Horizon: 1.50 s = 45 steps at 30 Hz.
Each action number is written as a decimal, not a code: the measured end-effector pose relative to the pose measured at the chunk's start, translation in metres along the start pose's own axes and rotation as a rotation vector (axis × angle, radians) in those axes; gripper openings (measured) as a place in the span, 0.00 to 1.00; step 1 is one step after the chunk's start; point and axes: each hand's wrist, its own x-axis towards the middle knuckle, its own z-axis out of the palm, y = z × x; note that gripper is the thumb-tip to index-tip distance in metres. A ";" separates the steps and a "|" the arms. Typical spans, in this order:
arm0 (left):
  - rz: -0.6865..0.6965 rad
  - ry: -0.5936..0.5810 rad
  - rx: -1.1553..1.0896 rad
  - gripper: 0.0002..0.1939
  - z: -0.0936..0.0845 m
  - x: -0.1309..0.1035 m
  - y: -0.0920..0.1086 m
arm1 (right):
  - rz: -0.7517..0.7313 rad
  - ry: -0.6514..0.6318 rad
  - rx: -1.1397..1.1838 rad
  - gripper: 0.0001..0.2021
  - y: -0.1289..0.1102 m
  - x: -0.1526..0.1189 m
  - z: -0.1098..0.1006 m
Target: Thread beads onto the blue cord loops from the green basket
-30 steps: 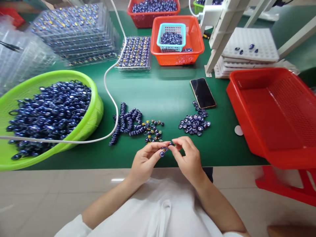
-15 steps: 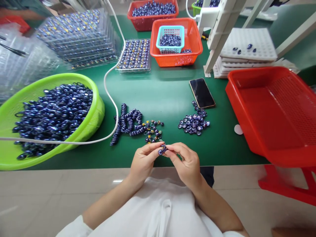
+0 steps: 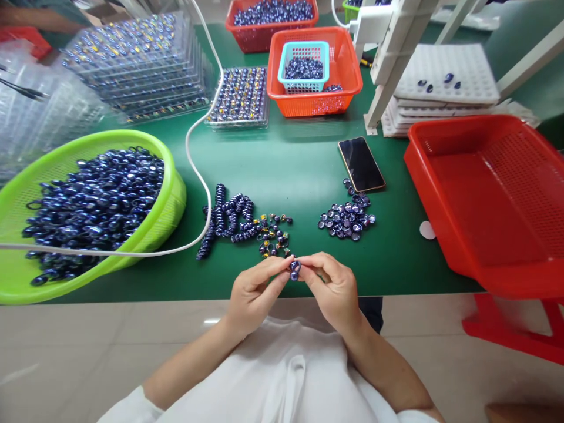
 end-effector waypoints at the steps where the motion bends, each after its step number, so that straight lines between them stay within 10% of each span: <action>1: 0.015 -0.001 0.008 0.16 0.000 0.000 0.000 | 0.012 -0.010 0.000 0.05 0.001 0.000 -0.001; 20: 0.117 -0.001 0.131 0.13 -0.001 0.001 -0.006 | 0.258 -0.151 0.315 0.07 0.003 0.005 0.004; 32: 0.098 -0.047 0.344 0.14 -0.003 0.006 0.003 | -0.228 -0.093 -0.458 0.08 -0.001 0.007 -0.013; 38: -0.369 -0.025 -0.013 0.04 0.001 0.009 0.000 | -0.566 -0.045 -0.682 0.13 0.001 0.007 -0.009; 45: -0.764 -0.165 -0.610 0.10 -0.005 0.011 -0.009 | -0.512 -0.193 -0.567 0.15 -0.004 0.006 -0.012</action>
